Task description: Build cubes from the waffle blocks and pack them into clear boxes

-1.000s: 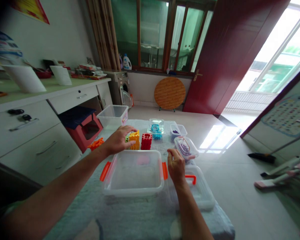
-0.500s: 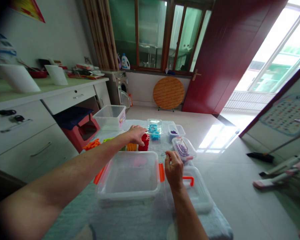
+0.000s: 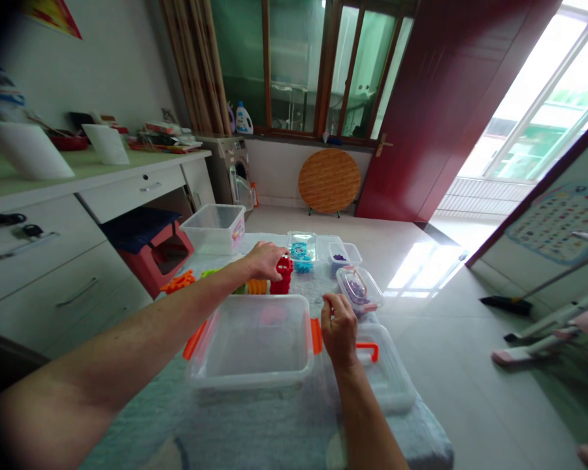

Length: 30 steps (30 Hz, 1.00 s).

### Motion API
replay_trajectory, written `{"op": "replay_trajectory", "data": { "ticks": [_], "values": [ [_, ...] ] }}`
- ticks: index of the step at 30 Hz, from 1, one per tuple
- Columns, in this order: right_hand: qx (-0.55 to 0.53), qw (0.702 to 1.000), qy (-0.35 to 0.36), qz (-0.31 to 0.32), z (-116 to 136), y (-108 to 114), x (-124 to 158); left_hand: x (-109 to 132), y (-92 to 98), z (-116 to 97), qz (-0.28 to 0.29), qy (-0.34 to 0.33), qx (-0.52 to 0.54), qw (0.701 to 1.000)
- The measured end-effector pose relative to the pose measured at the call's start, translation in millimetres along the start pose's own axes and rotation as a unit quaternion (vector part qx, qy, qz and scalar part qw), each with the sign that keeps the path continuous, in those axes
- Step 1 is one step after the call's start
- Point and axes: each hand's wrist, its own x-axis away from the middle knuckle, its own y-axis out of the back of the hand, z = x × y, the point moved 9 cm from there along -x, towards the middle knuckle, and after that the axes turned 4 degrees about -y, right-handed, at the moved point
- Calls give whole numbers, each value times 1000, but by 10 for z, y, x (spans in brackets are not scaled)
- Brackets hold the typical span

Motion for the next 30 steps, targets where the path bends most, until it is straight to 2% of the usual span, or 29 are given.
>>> {"op": "replay_trajectory", "data": {
  "ticks": [3,6,9,11,13,16,20,23,26,30],
  "values": [
    [2,1000,3,2,12,-4,-2,75,230,-22,-49,-16,15,999],
    [6,1000,3,3,20,-4,-2,249,487,-110,-92,-40,39,994],
    [4,1000,3,0,30,5,-4,519,655,-299,-104,-79,82,988],
    [0,1000,5,-1,41,8,-7,718,673,-464,-90,-108,118,983],
    [-1,1000,6,1,50,8,-9,891,591,-627,-54,-127,148,979],
    [1,1000,3,3,51,4,-10,1049,306,-803,15,-118,148,982],
    [6,1000,-2,2,46,7,-6,1080,-166,-947,95,-94,105,985],
    [7,1000,-6,3,37,7,-2,1032,-417,-1028,128,-92,94,983],
    [7,1000,-6,4,31,4,0,980,-556,-1042,149,-83,90,981],
    [7,1000,-5,10,23,-9,1,944,-629,-995,154,-64,89,982]
  ]
}}
